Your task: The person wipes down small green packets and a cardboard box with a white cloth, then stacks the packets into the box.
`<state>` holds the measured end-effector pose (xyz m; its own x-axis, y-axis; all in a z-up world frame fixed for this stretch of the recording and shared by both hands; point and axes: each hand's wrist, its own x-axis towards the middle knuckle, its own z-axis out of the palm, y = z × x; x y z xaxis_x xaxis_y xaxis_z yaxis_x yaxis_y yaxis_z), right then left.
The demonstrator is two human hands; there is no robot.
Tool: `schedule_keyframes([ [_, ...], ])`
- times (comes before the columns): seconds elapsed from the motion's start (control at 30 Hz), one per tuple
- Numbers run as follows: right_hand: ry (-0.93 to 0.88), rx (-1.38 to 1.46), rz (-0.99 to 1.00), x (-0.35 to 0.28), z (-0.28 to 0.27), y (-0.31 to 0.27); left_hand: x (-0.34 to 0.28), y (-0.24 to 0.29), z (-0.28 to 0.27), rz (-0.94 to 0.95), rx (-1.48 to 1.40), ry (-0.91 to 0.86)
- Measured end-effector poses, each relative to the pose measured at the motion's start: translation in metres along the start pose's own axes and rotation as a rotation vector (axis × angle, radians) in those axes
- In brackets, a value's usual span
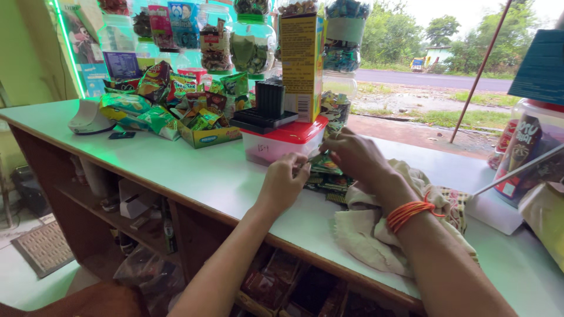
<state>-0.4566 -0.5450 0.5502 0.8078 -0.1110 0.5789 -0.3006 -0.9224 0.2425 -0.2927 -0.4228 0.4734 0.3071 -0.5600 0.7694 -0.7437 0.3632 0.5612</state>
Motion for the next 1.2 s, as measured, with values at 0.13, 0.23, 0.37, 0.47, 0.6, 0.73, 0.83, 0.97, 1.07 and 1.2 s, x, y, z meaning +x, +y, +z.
schedule_keyframes([
  [0.13,0.229,-0.017,0.035,0.004,-0.011,0.006,0.009,-0.016,0.001,0.088,-0.038,0.236],
  [0.23,0.365,0.011,-0.028,0.001,-0.032,-0.012,0.012,-0.021,-0.008,-0.392,-0.605,0.147],
  [0.37,0.382,-0.062,-0.216,0.007,-0.055,-0.046,0.012,-0.018,-0.019,-0.604,-1.142,-0.075],
  [0.47,0.306,-0.039,-0.282,0.009,-0.058,-0.067,0.010,-0.020,-0.024,-0.494,-1.270,-0.069],
  [0.6,0.350,0.343,-0.281,0.015,-0.050,-0.072,0.009,-0.014,-0.028,-0.360,-1.204,0.112],
  [0.73,0.278,0.762,0.315,0.023,-0.038,-0.060,0.005,0.001,-0.029,-0.269,-1.036,0.233],
  [0.83,0.226,1.056,0.524,0.022,-0.018,-0.046,0.002,0.004,-0.027,-0.125,-0.779,0.297],
  [0.97,0.117,1.207,0.652,0.023,0.006,-0.021,0.002,0.000,-0.019,-0.164,-0.666,0.222],
  [1.07,0.354,1.044,0.762,0.019,0.006,-0.009,0.005,-0.008,-0.015,-0.156,-0.672,0.264],
  [1.2,0.677,1.163,0.749,0.016,-0.010,-0.010,0.006,-0.015,-0.015,-0.197,-0.783,0.348],
])
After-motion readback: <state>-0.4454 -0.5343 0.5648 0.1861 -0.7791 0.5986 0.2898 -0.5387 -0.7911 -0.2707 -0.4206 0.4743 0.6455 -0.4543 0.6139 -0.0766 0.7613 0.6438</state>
